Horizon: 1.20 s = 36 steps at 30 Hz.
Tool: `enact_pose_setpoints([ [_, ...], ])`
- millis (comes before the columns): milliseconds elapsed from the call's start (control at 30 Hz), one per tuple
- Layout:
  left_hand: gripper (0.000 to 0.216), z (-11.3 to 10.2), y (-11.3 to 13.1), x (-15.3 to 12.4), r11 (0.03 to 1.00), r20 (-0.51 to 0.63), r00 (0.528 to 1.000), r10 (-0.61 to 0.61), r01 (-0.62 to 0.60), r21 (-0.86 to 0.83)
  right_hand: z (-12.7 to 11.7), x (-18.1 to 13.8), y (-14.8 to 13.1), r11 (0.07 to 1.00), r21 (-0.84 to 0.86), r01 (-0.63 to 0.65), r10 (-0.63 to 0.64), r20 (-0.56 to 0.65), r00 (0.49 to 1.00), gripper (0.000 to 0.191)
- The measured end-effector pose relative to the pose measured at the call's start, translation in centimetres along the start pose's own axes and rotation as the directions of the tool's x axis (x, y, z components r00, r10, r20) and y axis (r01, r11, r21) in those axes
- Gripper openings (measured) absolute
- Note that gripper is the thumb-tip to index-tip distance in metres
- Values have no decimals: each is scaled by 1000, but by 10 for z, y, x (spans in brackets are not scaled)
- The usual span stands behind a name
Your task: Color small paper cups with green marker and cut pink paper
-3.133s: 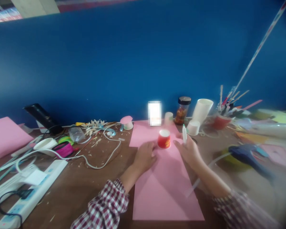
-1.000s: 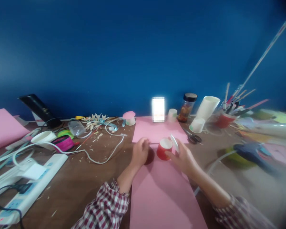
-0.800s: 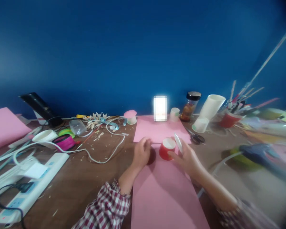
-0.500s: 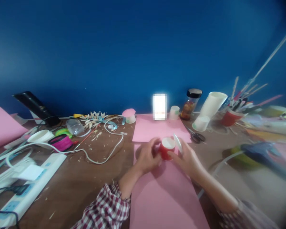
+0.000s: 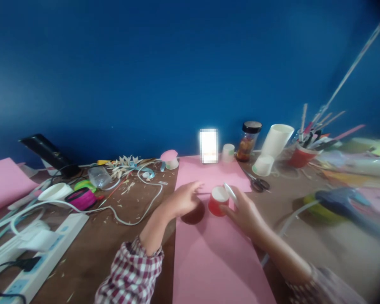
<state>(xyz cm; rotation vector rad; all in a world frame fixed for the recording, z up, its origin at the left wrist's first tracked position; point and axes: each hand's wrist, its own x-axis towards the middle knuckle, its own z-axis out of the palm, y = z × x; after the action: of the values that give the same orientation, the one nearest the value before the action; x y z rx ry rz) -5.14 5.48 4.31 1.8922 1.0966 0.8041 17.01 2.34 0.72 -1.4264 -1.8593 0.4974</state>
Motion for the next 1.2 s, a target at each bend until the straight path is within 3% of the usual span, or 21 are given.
enact_pose_setpoints([
  [233,52,41,-23,7,965,-25,1000,4,-10,-260,0,-2,-1,997,60,42,-42,-15,999,48],
  [467,47,43,-18,4,964,38,999,35,-24,-267,0,-1,-3,996,85,30,-30,-3,1000,49],
  [633,31,39,-31,9,988,-206,977,-56,24,-150,0,-2,-4,998,56,21,-19,-32,999,47],
  [833,24,30,-41,12,989,-548,827,-125,63,-131,1,-2,2,999,26,39,-38,-45,998,51],
  [1000,26,31,-44,12,994,-605,789,-106,66,-88,4,-1,9,1000,-7,-19,18,-52,998,58],
  [1200,28,34,-41,10,996,-599,796,-87,67,-55,4,2,12,997,-50,-52,46,-108,993,58],
])
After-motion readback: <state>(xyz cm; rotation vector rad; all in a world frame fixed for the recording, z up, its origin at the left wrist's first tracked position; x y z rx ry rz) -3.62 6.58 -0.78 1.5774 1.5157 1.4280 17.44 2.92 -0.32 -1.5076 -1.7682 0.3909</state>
